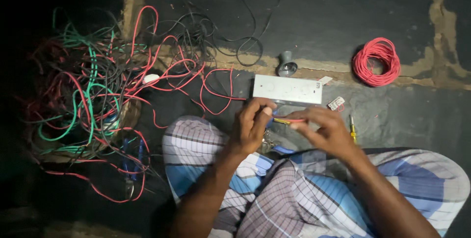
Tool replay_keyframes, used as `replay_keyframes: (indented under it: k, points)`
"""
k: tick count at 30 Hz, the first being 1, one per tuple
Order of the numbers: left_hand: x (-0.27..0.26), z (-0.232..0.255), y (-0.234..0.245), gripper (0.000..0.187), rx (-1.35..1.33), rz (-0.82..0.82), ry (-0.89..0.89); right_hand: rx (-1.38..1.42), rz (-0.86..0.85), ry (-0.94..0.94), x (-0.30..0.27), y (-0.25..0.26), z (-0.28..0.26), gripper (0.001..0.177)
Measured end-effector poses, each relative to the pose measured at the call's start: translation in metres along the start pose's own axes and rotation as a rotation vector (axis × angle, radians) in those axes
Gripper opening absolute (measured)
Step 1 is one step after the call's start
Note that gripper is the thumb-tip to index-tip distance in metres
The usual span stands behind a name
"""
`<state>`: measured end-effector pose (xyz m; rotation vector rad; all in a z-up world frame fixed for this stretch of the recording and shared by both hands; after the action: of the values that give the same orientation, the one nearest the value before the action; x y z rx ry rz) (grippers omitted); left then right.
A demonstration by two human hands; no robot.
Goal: The person sits on the floor and uses a screwdriver to connect red wires to a small black cylindrical component and a white plastic switch. They strip wire ends, insert them into terminals, and tighten the screws to secure the connections.
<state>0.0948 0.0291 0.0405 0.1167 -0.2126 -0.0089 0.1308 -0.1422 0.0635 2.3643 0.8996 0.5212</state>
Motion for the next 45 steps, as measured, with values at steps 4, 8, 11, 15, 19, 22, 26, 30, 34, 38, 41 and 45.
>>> replay_keyframes:
  k: [4,8,11,15,19,22,26,30,34,38,41,45]
  points:
    - [0.008,-0.013,0.004,0.018,-0.016,-0.01,0.064,0.111,0.053,0.014,-0.005,0.01,0.022,0.02]
    - [0.009,-0.012,0.011,0.019,-0.092,0.016,0.041,0.494,0.044,-0.179,0.004,-0.012,0.081,0.027]
    - [0.006,-0.005,0.028,0.024,-0.126,-0.055,0.044,0.264,-0.091,-0.329,0.037,-0.025,0.112,0.025]
    - [-0.001,0.011,0.027,0.021,-0.269,-0.282,-0.01,-0.186,-0.388,-0.037,0.102,-0.082,0.08,0.048]
    - [-0.011,0.008,0.038,0.02,-0.525,-0.337,0.002,-0.829,-0.629,0.407,0.121,-0.164,0.045,0.057]
    - [-0.012,0.012,0.051,0.022,-0.691,-0.306,-0.091,-0.988,-0.766,0.389,0.116,-0.207,0.066,0.058]
    - [-0.011,0.024,0.062,0.026,-0.808,-0.277,-0.206,-0.89,-0.831,0.342,0.105,-0.226,0.084,0.026]
    - [-0.011,0.024,0.084,0.023,-0.866,-0.168,-0.258,-0.571,-0.487,0.562,0.108,-0.176,0.029,0.039]
    - [-0.016,0.009,0.119,0.022,-1.073,-0.009,-0.274,-0.264,-0.51,0.316,0.111,-0.099,0.033,0.027]
    - [-0.012,0.017,0.097,0.021,-0.905,-0.114,-0.291,-0.111,-0.301,-0.049,0.101,-0.014,0.045,0.024]
    - [-0.018,0.026,0.019,0.015,-0.644,-0.509,-0.201,0.477,-0.098,-0.183,0.081,0.027,0.056,0.026]
    - [-0.03,-0.005,-0.07,0.024,-0.127,-0.726,0.025,0.423,0.102,-0.006,0.046,0.069,0.033,0.027]
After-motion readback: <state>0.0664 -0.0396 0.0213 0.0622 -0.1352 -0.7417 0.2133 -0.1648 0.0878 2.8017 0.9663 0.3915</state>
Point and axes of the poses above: each hand's wrist, its own x-axis towards the middle knuckle, its own y-axis out of the back of the hand, z = x × y, the point moved 10 cm from there along x, towards the middle knuckle, and after that the axes turned 7 degrees about -z, right-handed, at the moved point
